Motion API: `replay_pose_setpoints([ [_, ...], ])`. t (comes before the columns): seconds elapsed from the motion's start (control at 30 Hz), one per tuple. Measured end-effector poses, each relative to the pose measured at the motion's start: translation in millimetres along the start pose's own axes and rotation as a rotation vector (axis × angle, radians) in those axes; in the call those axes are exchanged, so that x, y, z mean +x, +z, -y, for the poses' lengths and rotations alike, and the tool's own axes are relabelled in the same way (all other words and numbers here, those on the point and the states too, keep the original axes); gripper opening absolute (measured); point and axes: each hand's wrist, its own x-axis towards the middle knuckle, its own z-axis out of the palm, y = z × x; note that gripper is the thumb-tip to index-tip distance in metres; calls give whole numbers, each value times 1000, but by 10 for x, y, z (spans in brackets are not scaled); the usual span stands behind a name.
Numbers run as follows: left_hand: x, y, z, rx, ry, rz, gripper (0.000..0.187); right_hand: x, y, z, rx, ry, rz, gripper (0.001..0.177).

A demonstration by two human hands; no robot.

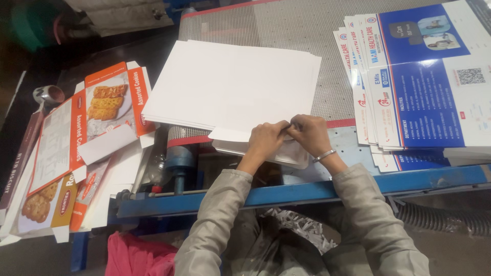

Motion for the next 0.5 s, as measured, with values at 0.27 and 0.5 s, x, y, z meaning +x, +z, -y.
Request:
replay_pose_setpoints([
  [0.27, 28, 57, 34, -129, -126, -50, 25, 25, -156, 59, 318, 53, -172, 13],
  [0.5, 14, 77, 31, -123, -78, -93, 26, 0, -136, 147, 150, 2, -129, 7],
])
